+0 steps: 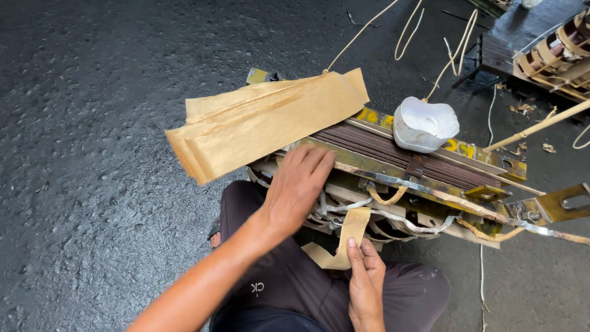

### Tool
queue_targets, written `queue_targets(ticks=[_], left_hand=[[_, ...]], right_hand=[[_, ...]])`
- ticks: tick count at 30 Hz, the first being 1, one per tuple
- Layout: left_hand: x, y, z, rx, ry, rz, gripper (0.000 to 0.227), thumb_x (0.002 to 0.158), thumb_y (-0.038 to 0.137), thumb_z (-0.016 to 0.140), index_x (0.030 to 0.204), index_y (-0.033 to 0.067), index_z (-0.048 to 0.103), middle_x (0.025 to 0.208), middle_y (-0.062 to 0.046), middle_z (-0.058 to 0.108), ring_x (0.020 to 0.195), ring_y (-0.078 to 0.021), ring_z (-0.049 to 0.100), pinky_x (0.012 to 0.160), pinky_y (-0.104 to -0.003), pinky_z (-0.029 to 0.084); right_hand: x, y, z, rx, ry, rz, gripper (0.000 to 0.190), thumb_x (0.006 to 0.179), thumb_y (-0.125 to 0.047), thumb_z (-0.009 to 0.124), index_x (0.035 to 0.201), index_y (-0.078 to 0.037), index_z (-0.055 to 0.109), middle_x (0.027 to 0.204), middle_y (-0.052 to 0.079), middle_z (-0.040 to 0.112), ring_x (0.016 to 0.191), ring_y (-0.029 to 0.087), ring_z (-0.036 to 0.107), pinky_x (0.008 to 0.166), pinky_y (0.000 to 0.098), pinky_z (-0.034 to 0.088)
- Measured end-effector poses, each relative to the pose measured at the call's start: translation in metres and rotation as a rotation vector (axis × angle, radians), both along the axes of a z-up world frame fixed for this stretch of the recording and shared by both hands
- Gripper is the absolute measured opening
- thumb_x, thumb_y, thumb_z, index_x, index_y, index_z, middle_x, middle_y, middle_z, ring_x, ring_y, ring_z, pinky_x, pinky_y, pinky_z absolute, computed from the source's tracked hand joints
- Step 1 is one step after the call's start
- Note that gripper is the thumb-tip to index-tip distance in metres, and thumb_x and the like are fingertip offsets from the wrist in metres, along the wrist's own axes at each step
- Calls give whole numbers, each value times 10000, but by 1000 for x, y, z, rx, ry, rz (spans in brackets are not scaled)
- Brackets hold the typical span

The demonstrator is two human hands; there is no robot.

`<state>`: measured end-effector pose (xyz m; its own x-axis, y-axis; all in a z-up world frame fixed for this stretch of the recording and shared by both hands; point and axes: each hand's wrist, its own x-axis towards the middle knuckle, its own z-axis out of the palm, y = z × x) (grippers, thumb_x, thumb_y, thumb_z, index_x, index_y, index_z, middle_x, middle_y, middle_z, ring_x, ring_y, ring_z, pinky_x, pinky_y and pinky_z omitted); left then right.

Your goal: The person sits on the floor and wraps a long strip of tan paper around a copper coil assembly using both hands. They repeatedly fold and tuck the paper to secure it around the coil, occasionally reaching for a white container nearby. The process continues with multiple coils in the background.

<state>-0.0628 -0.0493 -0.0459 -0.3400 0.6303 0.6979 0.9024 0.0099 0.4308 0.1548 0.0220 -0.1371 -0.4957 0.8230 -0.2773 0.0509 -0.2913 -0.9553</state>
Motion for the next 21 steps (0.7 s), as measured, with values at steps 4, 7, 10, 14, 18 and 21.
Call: queue_targets(ticks=[4,7,10,14,18,21], left_hand=[[-20,15,-5,-83,-89,-94,357,806,-34,601,1152,-1,680,988,-157,668,1026,-348,573,945,-461,464],[-28,23,-4,-162,-85,-105,298,754,-29,597,1028,32,697,907,-163,706,976,-383,649,858,-471,498],[-35,30,0,-256,-194,-99,139,801,5,604,928,17,659,884,-218,698,937,-433,680,796,-490,537],[-38,40,6,-255,-294,-32,187,875,19,556,1050,-20,610,863,-257,696,870,-484,661,740,-562,503],[-36,44,12,-205,-451,10,256,950,115,545,1174,34,639,894,-247,721,869,-460,681,750,-539,506],[-34,41,13,-106,-621,-14,238,995,187,575,1158,59,691,890,-206,746,844,-378,729,753,-457,542]], right_hand=[[-3,6,7,-14,18,30,283,986,-215,636,1128,23,695,938,67,741,844,96,657,795,253,508],[-19,8,12,49,2,81,297,998,-225,633,1146,20,710,923,48,723,811,79,622,735,253,491],[-52,24,19,99,-25,109,304,985,-230,634,1170,0,703,957,21,732,827,52,627,740,227,499],[-86,45,26,98,102,210,310,994,-248,630,1163,4,693,975,26,738,826,50,637,719,216,508],[-91,56,30,178,105,258,298,1003,-242,661,1139,18,711,960,26,724,805,47,610,699,212,490],[-87,60,28,189,71,250,290,990,-244,669,1127,7,717,941,29,733,778,49,619,689,212,496]])
